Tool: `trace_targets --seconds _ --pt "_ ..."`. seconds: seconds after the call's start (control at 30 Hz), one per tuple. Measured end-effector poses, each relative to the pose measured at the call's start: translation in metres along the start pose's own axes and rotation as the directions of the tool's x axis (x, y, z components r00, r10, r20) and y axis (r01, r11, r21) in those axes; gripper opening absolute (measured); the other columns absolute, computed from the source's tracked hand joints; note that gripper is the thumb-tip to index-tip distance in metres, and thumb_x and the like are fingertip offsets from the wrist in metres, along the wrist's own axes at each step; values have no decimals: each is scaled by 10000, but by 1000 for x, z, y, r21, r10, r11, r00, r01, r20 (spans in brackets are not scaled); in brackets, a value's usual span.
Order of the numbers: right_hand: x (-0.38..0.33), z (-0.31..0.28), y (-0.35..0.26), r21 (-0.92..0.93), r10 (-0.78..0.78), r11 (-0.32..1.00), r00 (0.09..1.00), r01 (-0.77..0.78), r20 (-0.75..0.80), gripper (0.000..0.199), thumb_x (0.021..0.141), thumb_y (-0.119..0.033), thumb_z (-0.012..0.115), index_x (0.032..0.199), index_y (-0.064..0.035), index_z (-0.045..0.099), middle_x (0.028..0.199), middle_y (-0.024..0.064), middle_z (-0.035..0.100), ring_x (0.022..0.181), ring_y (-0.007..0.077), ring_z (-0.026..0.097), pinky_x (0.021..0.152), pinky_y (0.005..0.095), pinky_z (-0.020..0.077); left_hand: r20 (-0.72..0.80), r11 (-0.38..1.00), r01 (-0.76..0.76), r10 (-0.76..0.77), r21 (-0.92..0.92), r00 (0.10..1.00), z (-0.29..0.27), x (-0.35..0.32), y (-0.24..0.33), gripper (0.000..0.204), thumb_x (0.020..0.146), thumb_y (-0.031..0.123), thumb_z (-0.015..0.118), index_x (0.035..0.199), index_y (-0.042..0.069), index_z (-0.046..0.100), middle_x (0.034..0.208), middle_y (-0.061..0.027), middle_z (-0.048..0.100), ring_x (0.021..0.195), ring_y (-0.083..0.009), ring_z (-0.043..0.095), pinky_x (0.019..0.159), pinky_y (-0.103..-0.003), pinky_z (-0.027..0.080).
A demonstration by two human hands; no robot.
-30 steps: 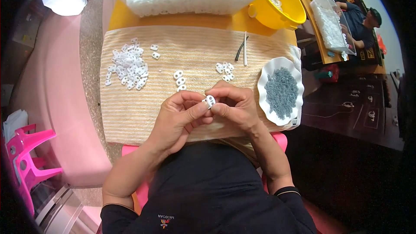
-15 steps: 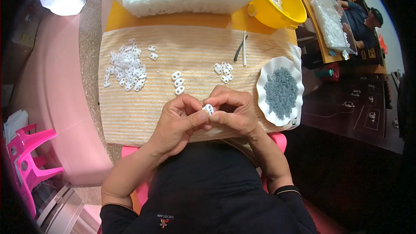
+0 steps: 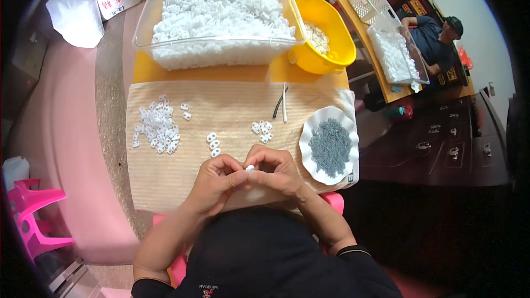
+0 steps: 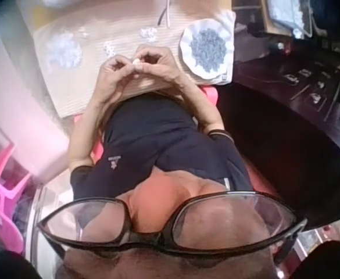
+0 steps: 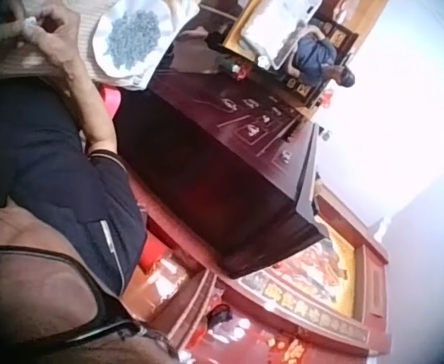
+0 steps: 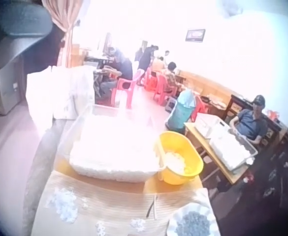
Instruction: Assembling small white plastic components by inserting metal pins into them.
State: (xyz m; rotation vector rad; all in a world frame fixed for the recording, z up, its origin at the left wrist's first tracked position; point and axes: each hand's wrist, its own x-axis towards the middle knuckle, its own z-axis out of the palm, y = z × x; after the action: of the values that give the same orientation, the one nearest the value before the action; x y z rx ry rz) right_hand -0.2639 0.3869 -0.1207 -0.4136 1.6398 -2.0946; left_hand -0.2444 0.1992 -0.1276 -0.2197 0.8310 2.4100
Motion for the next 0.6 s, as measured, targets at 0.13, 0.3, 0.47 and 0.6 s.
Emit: trace_targets --seconds 0.13,0.3,0.47,0.6 --pt "2 3 -19 -2 -3 1000 989 3 -148 77 864 -18 646 929 8 614 898 56 587 808 113 559 724 244 457 44 999 -34 34 -1 998 5 2 3 129 819 -7 684 918 -2 601 931 -120 643 794 -163 651 727 -291 574" --pt "8 -24 -49 -369 -239 929 826 41 -511 92 860 24 622 951 21 606 822 65 620 725 138 628 629 250 513 82 996 -39 33 77 996 3 2 8 156 810 14 695 920 -1 585 986 -167 634 837 -209 666 746 -331 579" --pt "53 -105 -133 -815 -592 576 658 -58 -465 184 871 -89 654 980 58 636 789 50 626 648 89 584 592 205 468 139 990 -54 35 133 990 7 4 6 156 812 12 691 927 -1 587 984 -163 629 792 -192 653 728 -331 563" --pt "66 -136 -145 -958 -707 147 651 -246 -275 225 847 -75 666 1044 28 633 830 75 644 653 95 589 582 222 470 136 972 -82 53 219 989 13 4 0 114 816 -7 674 901 3 599 945 -150 635 779 -179 639 718 -306 543"
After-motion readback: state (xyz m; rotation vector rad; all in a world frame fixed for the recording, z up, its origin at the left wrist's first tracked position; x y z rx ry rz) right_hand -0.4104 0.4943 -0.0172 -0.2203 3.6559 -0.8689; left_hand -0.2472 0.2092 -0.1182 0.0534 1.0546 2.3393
